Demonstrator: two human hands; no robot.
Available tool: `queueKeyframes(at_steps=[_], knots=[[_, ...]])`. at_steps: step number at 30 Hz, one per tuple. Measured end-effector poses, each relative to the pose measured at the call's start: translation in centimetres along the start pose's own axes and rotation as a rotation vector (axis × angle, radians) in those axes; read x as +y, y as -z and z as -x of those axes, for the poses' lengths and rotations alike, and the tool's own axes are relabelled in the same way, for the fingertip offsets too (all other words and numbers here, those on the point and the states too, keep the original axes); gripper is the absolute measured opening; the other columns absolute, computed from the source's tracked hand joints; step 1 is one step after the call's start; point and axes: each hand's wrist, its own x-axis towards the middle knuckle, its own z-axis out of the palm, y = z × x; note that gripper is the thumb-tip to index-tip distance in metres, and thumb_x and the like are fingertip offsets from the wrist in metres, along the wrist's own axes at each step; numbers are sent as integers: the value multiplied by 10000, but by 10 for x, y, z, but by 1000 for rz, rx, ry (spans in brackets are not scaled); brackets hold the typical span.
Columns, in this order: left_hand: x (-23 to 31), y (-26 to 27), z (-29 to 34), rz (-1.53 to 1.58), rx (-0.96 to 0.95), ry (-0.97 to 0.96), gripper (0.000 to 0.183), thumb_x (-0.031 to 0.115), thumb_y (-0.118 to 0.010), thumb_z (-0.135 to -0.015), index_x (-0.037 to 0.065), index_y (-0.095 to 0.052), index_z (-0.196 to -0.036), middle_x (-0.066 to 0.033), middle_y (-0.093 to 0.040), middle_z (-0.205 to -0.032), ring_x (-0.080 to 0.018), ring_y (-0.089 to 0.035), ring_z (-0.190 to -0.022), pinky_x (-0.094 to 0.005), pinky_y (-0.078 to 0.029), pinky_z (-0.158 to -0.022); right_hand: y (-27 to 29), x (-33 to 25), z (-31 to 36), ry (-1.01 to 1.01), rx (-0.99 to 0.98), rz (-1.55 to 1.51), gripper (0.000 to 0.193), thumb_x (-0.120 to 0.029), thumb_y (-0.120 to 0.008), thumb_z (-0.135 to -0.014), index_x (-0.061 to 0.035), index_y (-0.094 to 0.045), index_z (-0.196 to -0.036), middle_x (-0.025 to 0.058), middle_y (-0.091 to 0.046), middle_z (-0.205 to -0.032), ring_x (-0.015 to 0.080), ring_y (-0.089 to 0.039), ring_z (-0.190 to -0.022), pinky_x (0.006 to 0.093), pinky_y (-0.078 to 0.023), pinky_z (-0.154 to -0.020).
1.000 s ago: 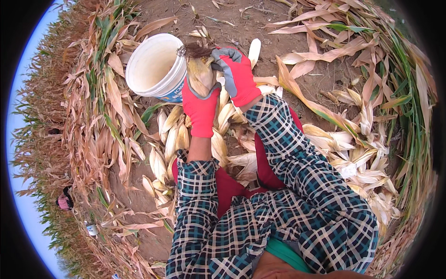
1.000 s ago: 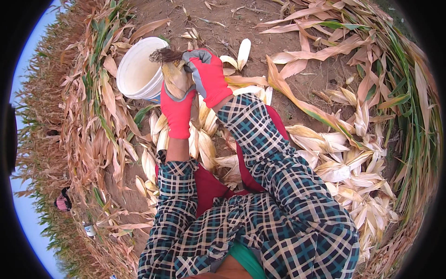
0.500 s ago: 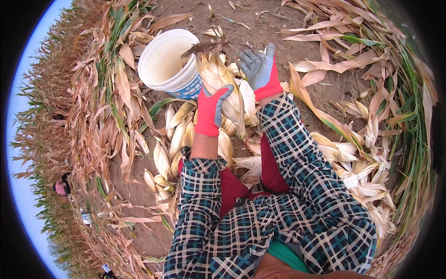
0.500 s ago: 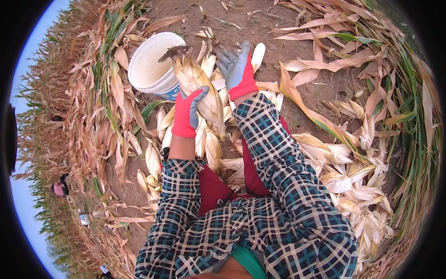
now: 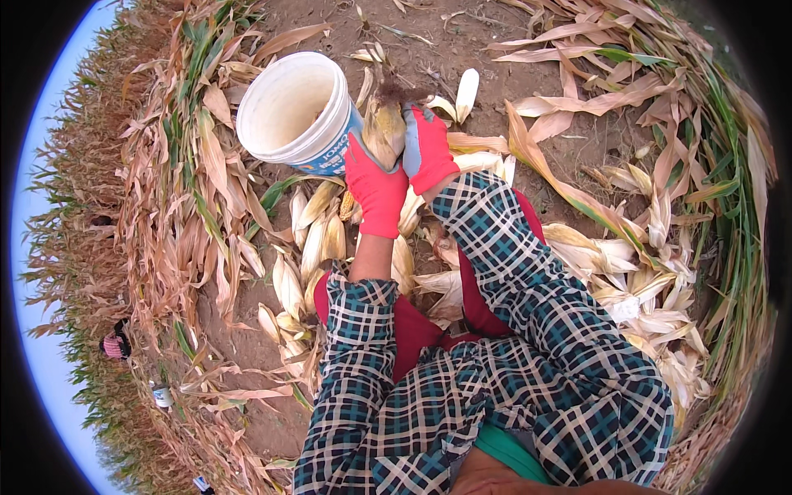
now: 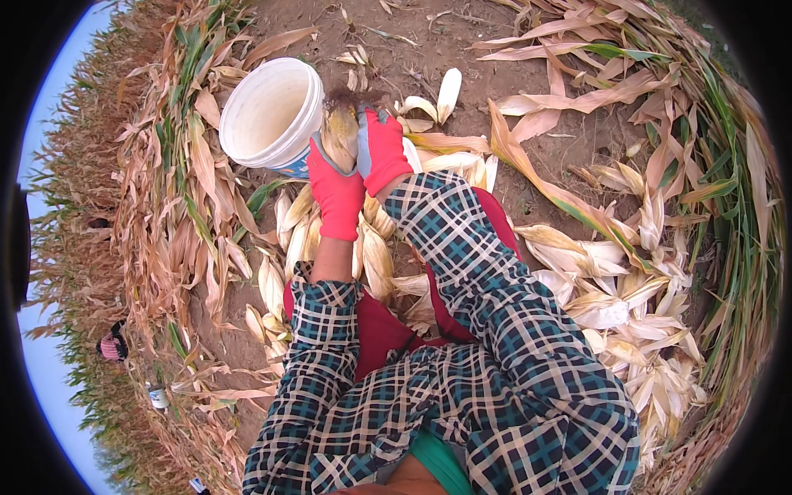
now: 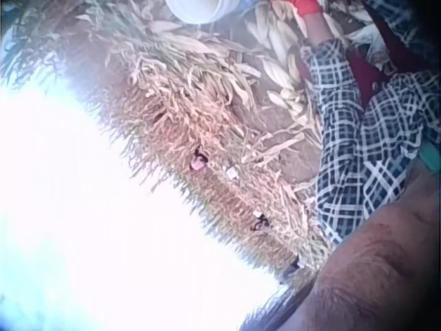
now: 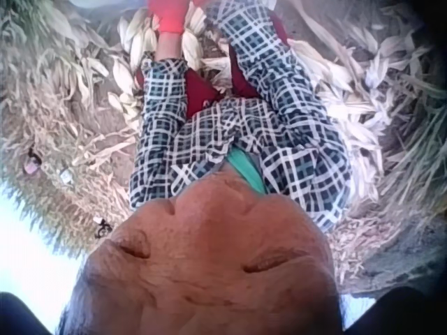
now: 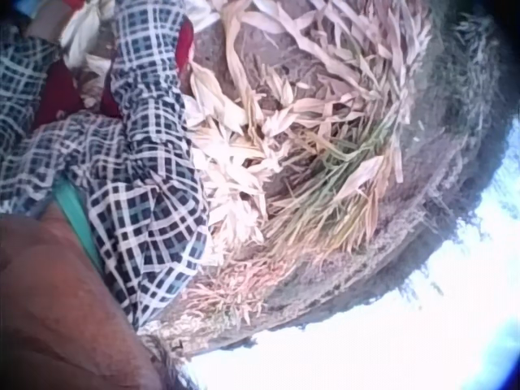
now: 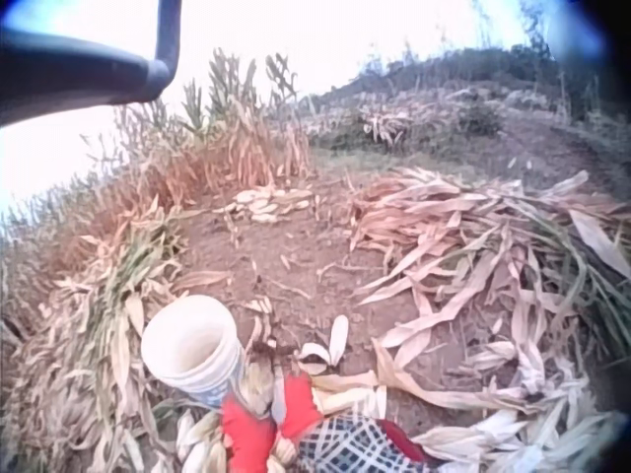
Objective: The person sits on the ground in a cornfield and shucks corn cobs by hand. They remove the husks and place the shucked corn into a white bucket.
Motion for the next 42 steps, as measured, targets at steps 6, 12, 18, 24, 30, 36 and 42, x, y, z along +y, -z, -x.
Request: queueKeyframes(at_steps=[6,12,18,24,30,36,42], knots=[[-5,6,5,868,-232,82,758,74,-669,-770,17,-283,-1419,-168,-458,-1324,-291,-453,-1237,-387,-357,-1040,9,-9,-1,-79,86,136,255,-46,-434,-866,60,-601,-1027,246,-637,-962,378,-616,-954,385,-484,-812],[5,3,-6,1685,-535,469,588,265,-576,-932,97,-290,-1417,-91,-494,-1289,-215,-463,-1224,-389,-359,-1038,6,-2,-11,-310,149,-2033,307,-86,-291,-976,0,-551,-1113,137,-632,-1066,243,-624,-989,342,-494,-949],[28,15,-26,843,226,240,727,382,-606,-917,9,-238,-1422,-140,-365,-1384,-238,-374,-1269,-371,-307,-1068,-21,-8,-10,-684,303,-1611,337,-209,-300,-1003,2,-552,-1076,127,-629,-1016,214,-617,-928,339,-513,-841],[-23,13,-57,1093,248,643,614,322,-660,-873,34,-369,-1330,-136,-541,-1180,-216,-544,-1055,-371,-466,-897,-42,-12,34,-738,-210,-1713,292,-282,-358,-998,-56,-543,-982,88,-607,-839,229,-600,-740,373,-500,-811],[-102,-13,-47,1349,-388,768,462,443,-491,-944,66,-528,-1209,-99,-633,-993,-222,-606,-795,-357,-500,-698,-17,-41,55,-1017,-362,-1733,435,-321,-396,-994,-123,-432,-609,9,-347,-527,168,-348,-457,333,-440,-718],[-115,-50,-34,1485,-360,822,512,437,-609,-819,20,-578,-1114,-116,-643,-906,-188,-583,-665,-320,-428,-553,-11,-24,24,-787,-401,-1785,521,-337,-365,-1004,-165,-253,-526,-11,-186,-468,155,-158,-377,303,-372,-565],[-96,2,-51,1307,-44,810,272,165,-682,-837,11,-620,-1053,-113,-657,-961,-240,-654,-838,-354,-549,-756,-5,-32,49,-786,-519,-1641,388,-361,-389,-1002,-135,-425,-689,-9,-275,-452,149,-280,-378,318,-414,-555]])
